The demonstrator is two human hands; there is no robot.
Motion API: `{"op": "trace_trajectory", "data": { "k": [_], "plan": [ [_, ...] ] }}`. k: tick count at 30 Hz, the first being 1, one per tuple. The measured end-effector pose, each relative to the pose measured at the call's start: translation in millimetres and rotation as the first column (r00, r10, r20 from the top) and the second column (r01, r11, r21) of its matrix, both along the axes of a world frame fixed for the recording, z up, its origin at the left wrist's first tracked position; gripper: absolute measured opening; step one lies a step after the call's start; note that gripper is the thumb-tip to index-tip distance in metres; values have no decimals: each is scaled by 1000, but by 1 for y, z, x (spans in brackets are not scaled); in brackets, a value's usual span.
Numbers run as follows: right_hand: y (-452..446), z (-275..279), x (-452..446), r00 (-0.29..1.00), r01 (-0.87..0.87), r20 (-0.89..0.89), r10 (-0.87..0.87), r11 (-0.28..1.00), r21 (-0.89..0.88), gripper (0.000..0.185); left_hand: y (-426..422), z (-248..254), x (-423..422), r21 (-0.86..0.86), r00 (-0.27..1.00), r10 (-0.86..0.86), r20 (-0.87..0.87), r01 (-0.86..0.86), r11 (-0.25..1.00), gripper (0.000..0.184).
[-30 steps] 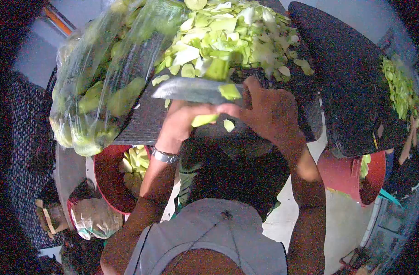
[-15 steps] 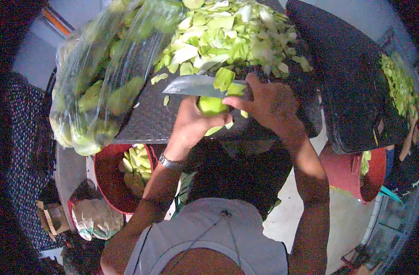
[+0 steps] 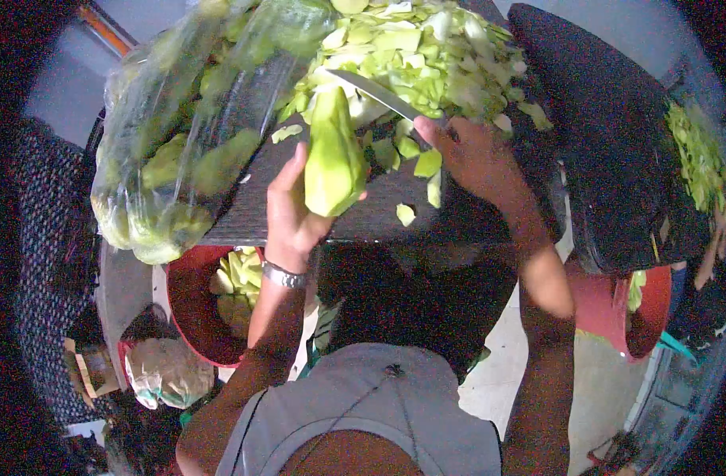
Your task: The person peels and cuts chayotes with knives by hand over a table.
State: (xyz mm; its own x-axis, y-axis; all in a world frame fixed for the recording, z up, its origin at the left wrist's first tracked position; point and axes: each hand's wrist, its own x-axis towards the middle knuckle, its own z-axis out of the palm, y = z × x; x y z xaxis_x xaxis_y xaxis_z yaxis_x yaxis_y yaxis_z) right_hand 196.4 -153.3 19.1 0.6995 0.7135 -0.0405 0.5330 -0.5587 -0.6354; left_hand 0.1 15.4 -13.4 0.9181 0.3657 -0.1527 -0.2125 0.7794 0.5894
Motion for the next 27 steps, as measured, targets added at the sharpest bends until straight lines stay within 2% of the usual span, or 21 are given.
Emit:
{"op": "trace_trajectory", "data": {
  "k": [2,4,5,8,11,14,15,18,20,21,24,27],
  "plan": [
    [3,-10,-12,987,-63,-130,99,965,256,69,1,-6,-1,-15,995,-42,89,43,999,59],
    [3,1,-28,981,-63,-166,96,979,194,64,3,-22,2,34,974,-150,169,147,989,61],
    [2,7,-35,979,-58,-182,87,985,162,62,0,-23,0,80,983,-135,127,126,989,66],
    [-4,13,-48,988,-128,-69,140,979,156,51,1,-24,-2,68,973,-202,114,196,978,71],
    [-13,6,-64,959,-280,1,282,951,129,47,-8,-40,-5,91,993,-87,74,80,993,74],
    [-16,2,-79,957,-277,125,262,954,117,38,-19,-45,5,95,974,-1,228,-21,995,83],
    [-18,2,-79,947,-302,144,287,948,99,44,-18,-42,4,36,962,-57,268,49,998,90],
    [-22,2,-73,911,-362,234,341,931,51,59,-24,-30,4,-199,985,15,171,19,980,96],
    [-24,-4,-65,875,-377,337,347,926,26,62,-22,-36,1,-16,978,-40,206,45,999,99],
    [-26,-5,-58,885,-346,335,324,938,9,63,-20,-35,0,78,972,-70,222,53,996,100],
    [-32,-6,-49,907,-280,322,272,960,-22,64,-18,-27,-6,135,975,-87,206,60,989,104],
    [-31,-9,-53,899,-300,337,280,954,9,65,-19,-36,-7,92,986,-116,117,106,990,106]
  ]
}}
